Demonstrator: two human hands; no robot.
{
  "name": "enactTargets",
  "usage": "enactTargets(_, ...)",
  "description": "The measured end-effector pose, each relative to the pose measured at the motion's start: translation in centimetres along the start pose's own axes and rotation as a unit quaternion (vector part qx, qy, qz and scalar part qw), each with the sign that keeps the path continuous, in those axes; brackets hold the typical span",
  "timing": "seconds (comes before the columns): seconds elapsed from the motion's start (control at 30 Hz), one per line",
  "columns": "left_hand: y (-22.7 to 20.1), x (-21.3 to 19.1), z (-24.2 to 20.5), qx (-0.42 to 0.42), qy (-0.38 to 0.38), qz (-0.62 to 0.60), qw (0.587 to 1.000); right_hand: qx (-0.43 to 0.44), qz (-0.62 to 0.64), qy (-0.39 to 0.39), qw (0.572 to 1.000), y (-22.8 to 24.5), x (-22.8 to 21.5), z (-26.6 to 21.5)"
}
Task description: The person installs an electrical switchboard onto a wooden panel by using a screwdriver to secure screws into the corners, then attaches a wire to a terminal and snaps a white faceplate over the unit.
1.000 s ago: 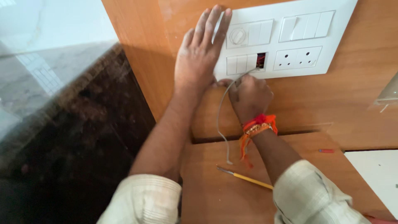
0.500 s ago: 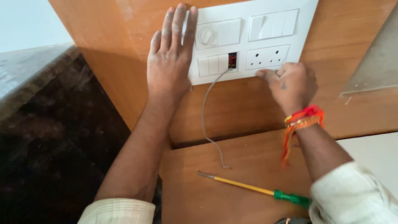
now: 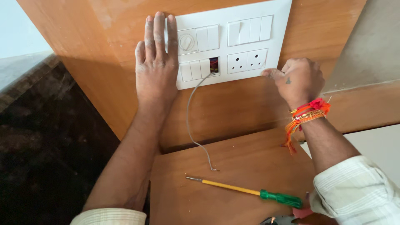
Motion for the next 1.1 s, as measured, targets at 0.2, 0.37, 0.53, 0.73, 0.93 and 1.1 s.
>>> enactTargets(0.2,0.0,-1.4,-0.5,0.021,0.011,0.001,1.0,-0.02,-0.044,0.015,0.999,-0.1,-0.8,0.2)
enactTargets(0.37,0.0,-1.4,0.2,0.023,0.041,0.003,0.999,0.021,-0.029,-0.023,0.999,-0.2,-1.2,1.7)
enactTargets(0.53,-0.1,-1.3,-0.1,0.015,0.028,-0.006,0.999,-0.045,-0.025,-0.039,0.998,0.9,-2.5,2.1)
enactTargets(0.73,0.0,-0.8,0.0,0.009,0.04,-0.009,0.999,-0.06,0.006,-0.03,0.998,1.6,-2.8,5.0)
enactTargets(0.93,0.1,-1.1,-0.1,0.006,0.03,0.0,1.0,-0.155,-0.028,-0.123,0.98,3.6,-3.7,5.1)
enactTargets(1.1,0.0,-1.9,0.0,0.007,0.019,-0.022,1.0,-0.111,-0.057,-0.1,0.987,3.1,-3.6,6.0)
Point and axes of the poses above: each hand's wrist, its own z-axis towards the middle knuckle, its own x-axis out of the palm, y = z × x, the point moved 9 cm from there along z, towards the middle knuckle, and after that the axes turned 4 degrees about z, right-handed, at the moved point
